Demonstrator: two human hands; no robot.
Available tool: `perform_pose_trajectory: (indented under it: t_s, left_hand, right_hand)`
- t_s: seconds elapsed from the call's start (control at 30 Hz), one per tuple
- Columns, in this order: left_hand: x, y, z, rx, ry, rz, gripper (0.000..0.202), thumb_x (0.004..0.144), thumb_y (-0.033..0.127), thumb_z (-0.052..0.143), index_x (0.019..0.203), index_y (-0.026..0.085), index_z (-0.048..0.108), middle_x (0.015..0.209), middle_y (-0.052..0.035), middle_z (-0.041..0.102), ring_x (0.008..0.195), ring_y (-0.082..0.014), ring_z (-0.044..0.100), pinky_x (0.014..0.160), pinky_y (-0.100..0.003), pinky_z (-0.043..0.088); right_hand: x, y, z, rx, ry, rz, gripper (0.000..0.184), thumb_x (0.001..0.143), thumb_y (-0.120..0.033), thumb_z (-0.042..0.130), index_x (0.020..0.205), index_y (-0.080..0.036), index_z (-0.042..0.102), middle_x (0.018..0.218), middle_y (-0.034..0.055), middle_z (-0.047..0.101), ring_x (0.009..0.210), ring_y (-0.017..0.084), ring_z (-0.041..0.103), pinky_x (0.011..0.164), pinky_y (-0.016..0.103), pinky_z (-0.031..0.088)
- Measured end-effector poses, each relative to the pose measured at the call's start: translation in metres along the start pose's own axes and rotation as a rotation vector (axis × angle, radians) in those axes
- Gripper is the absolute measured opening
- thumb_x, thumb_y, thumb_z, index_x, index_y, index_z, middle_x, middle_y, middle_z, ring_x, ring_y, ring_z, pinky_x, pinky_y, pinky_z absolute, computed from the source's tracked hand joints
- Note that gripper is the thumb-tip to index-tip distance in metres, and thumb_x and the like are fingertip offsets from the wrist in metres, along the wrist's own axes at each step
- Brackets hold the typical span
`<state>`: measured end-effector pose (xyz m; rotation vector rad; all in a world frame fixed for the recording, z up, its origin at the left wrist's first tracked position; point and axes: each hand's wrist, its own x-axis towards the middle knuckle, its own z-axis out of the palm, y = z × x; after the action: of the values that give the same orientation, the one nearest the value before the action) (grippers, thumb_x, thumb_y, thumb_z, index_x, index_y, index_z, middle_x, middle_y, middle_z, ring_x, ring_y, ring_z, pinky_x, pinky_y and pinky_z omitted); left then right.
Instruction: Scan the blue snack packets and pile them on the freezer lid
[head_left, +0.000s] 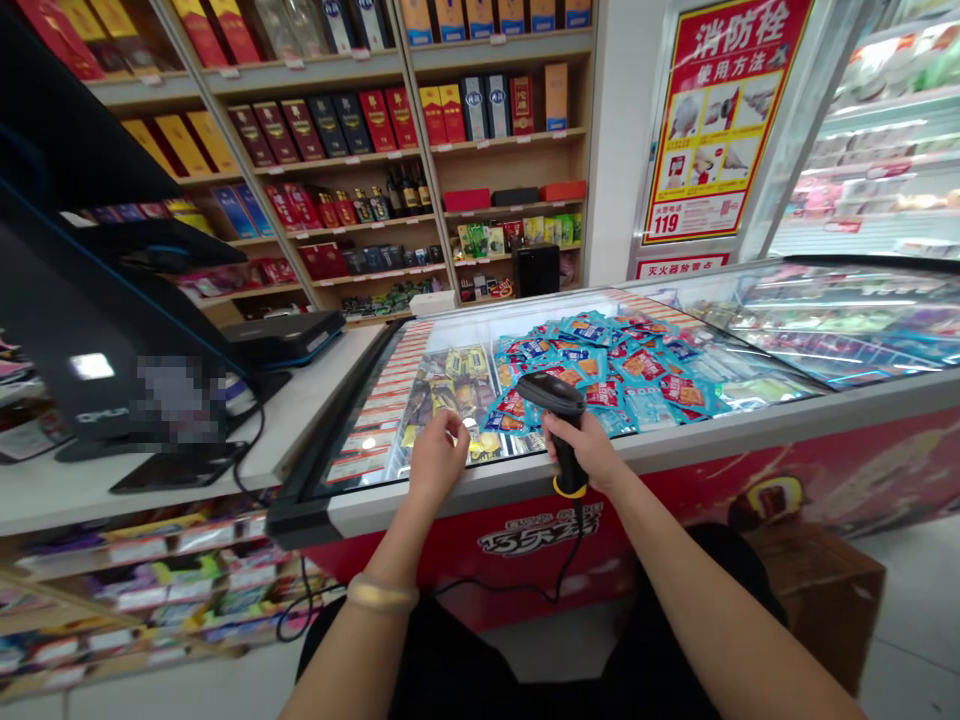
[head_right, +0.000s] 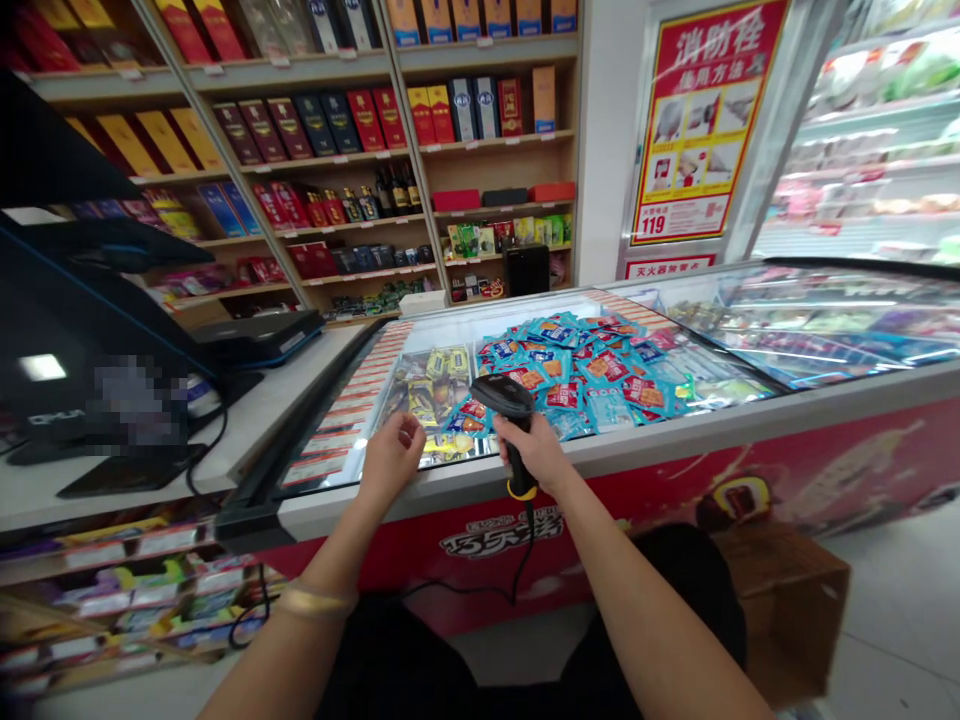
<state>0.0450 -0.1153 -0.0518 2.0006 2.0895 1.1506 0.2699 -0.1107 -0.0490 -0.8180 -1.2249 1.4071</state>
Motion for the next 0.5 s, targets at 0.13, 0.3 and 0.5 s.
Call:
perform_pose_trajectory:
  t_s: [0.13,0.3,0.5]
  left_hand:
    - [-0.003,0.01,-0.002,0.139,-0.179,-0.049,0.004,0.085,0.022,0.054,0.083,0.023,0.058,0.077,-0.0008,0.069,0.071,-0.0182,0.064,0.064,-0.027,0.039]
    - [-0.006,0.022,-0.005,0.275,-0.252,-0.075,0.011,0.087,0.025,0.052,0.092,0.024,0.062,0.083,-0.004,0.073,0.082,-0.0237,0.068,0.066,-0.03,0.04]
    - [-0.006,0.019,-0.002,0.238,-0.232,-0.035,0.012,0.087,0.025,0.052,0.091,0.023,0.063,0.078,-0.0047,0.072,0.079,-0.0243,0.068,0.071,-0.033,0.046]
  right_hand:
    - [0.002,0.001,0.005,-0.305,-0.056,0.013,0.03,0.072,-0.046,0.07,0.067,-0.019,0.057,0.044,-0.0019,0.054,0.041,0.012,0.05,0.048,0.027,0.041]
    - [0.002,-0.001,0.006,-0.378,-0.038,0.035,0.03,0.074,-0.047,0.067,0.073,-0.019,0.057,0.045,-0.0027,0.054,0.041,0.014,0.052,0.047,0.027,0.041]
    - [0.003,-0.002,0.006,-0.414,-0.045,0.033,0.03,0.074,-0.047,0.066,0.072,-0.02,0.056,0.046,-0.002,0.055,0.042,0.014,0.052,0.047,0.027,0.041]
